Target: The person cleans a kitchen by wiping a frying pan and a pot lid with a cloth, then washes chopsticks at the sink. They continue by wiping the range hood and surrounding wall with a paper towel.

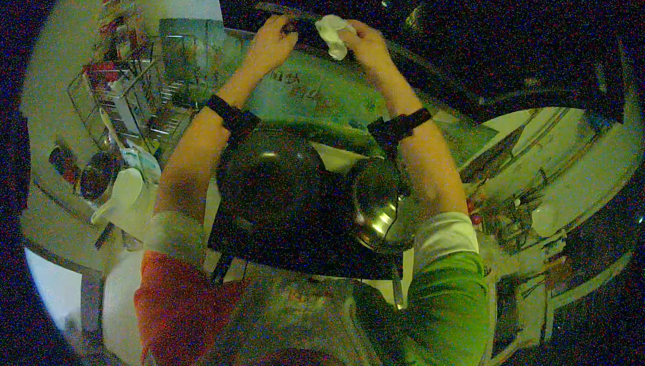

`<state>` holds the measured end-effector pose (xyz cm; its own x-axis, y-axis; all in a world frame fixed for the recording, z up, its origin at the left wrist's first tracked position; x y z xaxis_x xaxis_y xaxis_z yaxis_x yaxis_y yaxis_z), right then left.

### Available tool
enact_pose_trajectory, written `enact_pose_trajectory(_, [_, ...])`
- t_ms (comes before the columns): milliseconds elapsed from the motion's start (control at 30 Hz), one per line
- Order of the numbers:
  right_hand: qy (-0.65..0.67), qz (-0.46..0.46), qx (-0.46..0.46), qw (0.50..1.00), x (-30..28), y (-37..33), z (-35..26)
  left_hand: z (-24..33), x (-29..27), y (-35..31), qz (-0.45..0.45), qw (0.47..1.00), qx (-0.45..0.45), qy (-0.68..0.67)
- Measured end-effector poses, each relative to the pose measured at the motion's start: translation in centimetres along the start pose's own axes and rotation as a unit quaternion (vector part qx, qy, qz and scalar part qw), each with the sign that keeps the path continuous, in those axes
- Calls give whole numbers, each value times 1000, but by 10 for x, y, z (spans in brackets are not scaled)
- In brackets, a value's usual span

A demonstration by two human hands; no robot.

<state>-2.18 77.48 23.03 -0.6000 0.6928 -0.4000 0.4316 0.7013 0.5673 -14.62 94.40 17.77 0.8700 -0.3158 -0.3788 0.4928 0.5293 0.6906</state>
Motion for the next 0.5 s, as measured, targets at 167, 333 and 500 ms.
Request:
enact_pose_trajectory(167, [207, -57, 24, 976, -11, -38, -39, 49, 2, -22, -197, 873, -121, -430])
enact_pose_trajectory(333, [185, -64, -8, 981, -18, -62, -56, 78, -3, -49, -237, 796, -104, -547])
enact_pose_trajectory(500, [131, -35, -25, 990, -25, -63, -55, 86, 3, -52, -187, 819, -107, -532])
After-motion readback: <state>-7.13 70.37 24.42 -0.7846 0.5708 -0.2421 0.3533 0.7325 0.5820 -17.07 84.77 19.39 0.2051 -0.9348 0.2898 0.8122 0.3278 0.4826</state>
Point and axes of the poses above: each hand's wrist, its own y-axis towards the middle knuckle, its own x-axis out of the palm, z = x × y, the point moved 2 cm from there along y, towards the middle knuckle, and after that the axes turned 6 degrees about -x, right-handed, at the moved point
